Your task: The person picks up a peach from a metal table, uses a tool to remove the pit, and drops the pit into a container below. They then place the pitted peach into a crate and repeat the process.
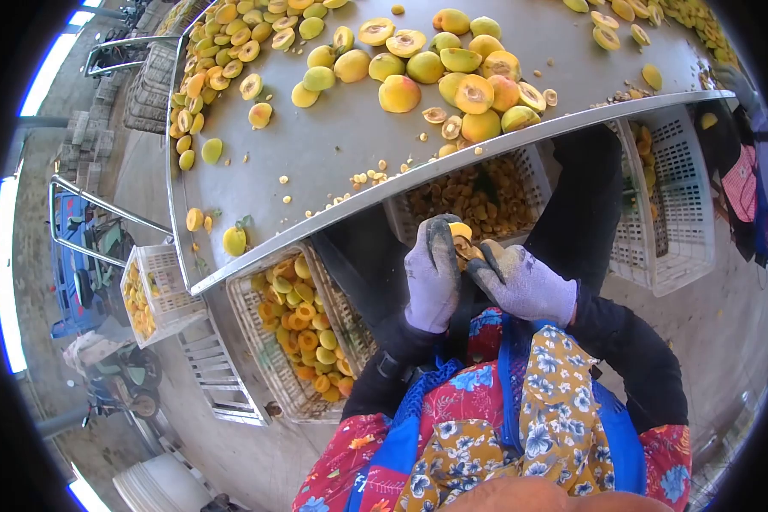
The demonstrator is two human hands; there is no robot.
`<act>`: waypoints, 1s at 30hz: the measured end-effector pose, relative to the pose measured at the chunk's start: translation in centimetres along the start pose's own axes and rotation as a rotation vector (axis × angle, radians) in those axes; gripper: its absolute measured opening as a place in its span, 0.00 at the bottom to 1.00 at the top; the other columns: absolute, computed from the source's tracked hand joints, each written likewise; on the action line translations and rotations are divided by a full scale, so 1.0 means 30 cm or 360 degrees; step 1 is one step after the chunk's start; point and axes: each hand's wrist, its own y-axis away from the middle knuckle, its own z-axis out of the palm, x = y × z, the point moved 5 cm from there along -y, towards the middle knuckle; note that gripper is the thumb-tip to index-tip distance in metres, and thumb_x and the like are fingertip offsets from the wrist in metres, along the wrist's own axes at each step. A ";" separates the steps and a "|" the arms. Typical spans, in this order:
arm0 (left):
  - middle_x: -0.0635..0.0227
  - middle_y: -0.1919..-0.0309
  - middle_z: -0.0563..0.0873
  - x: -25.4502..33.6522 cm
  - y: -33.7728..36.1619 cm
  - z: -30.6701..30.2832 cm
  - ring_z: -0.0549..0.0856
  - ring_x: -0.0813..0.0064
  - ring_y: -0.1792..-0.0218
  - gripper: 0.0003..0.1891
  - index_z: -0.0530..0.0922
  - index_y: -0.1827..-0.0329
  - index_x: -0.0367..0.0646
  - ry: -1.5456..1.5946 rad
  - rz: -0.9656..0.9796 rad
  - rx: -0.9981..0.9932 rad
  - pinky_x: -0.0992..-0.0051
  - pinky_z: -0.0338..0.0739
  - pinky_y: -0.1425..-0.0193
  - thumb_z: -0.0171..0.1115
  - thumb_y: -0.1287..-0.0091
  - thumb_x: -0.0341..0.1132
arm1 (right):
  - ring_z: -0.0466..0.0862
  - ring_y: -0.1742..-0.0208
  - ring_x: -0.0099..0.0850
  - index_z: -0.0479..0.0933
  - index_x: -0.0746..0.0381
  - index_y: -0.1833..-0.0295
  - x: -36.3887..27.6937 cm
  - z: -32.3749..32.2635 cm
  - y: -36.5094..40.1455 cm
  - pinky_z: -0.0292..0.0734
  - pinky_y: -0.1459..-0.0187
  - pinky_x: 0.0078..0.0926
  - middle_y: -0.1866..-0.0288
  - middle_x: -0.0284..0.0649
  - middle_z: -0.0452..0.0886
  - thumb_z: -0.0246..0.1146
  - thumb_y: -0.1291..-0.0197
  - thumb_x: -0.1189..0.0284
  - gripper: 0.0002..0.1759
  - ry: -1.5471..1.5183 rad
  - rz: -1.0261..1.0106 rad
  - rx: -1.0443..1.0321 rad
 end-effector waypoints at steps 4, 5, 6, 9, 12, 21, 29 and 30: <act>0.59 0.62 0.87 -0.034 -0.012 0.007 0.86 0.73 0.60 0.16 0.80 0.50 0.35 0.0105 -0.0105 -0.0135 0.72 0.79 0.54 0.48 0.19 0.38 | 0.83 0.75 0.46 0.72 0.74 0.53 0.041 0.008 0.015 0.76 0.73 0.43 0.75 0.51 0.80 0.56 0.27 0.62 0.20 0.0179 0.0167 -0.0096; 0.59 0.62 0.87 -0.040 -0.010 0.007 0.86 0.72 0.61 0.16 0.80 0.51 0.35 0.0167 -0.0140 -0.0154 0.72 0.79 0.54 0.48 0.19 0.38 | 0.83 0.75 0.46 0.72 0.74 0.53 0.038 0.004 0.015 0.76 0.72 0.44 0.75 0.51 0.80 0.56 0.27 0.62 0.20 0.0206 0.0186 -0.0130; 0.59 0.62 0.88 -0.043 -0.008 0.006 0.86 0.72 0.61 0.16 0.80 0.51 0.35 0.0152 -0.0141 -0.0148 0.72 0.80 0.54 0.48 0.19 0.38 | 0.83 0.75 0.47 0.72 0.74 0.53 0.036 0.004 0.016 0.76 0.72 0.44 0.74 0.51 0.80 0.56 0.27 0.62 0.20 0.0234 0.0203 -0.0166; 0.58 0.63 0.88 -0.041 -0.007 0.004 0.87 0.70 0.62 0.16 0.81 0.51 0.35 0.0058 -0.0123 -0.0120 0.71 0.80 0.55 0.47 0.19 0.39 | 0.84 0.71 0.49 0.73 0.72 0.53 0.041 0.016 0.019 0.77 0.70 0.45 0.73 0.54 0.81 0.55 0.26 0.62 0.19 0.0066 0.0348 -0.0195; 0.57 0.64 0.88 -0.019 -0.002 0.010 0.87 0.69 0.62 0.16 0.81 0.51 0.36 -0.0081 -0.0080 -0.0054 0.71 0.80 0.55 0.48 0.19 0.38 | 0.84 0.68 0.50 0.74 0.69 0.53 0.022 0.015 0.021 0.78 0.67 0.45 0.70 0.56 0.81 0.54 0.26 0.63 0.17 -0.0130 0.0283 -0.0129; 0.58 0.64 0.88 -0.033 -0.006 0.010 0.87 0.71 0.62 0.17 0.81 0.52 0.34 0.0007 -0.0128 -0.0129 0.71 0.80 0.56 0.47 0.19 0.38 | 0.84 0.70 0.45 0.76 0.68 0.51 0.031 0.028 0.037 0.77 0.71 0.43 0.69 0.52 0.80 0.55 0.26 0.63 0.17 0.0256 0.0161 -0.0184; 0.59 0.64 0.87 -0.044 0.013 0.003 0.86 0.72 0.63 0.18 0.81 0.51 0.35 0.0011 -0.0145 -0.0067 0.72 0.79 0.55 0.46 0.18 0.40 | 0.84 0.71 0.44 0.78 0.66 0.53 0.032 0.066 0.054 0.77 0.73 0.42 0.69 0.52 0.80 0.54 0.25 0.64 0.15 0.0351 -0.0087 -0.0025; 0.58 0.64 0.87 -0.039 0.016 0.002 0.86 0.71 0.62 0.17 0.81 0.50 0.35 -0.0015 -0.0109 -0.0033 0.72 0.80 0.55 0.47 0.18 0.39 | 0.84 0.70 0.45 0.78 0.66 0.53 0.031 0.076 0.051 0.77 0.73 0.42 0.70 0.51 0.81 0.54 0.25 0.64 0.16 0.0385 -0.0161 -0.0013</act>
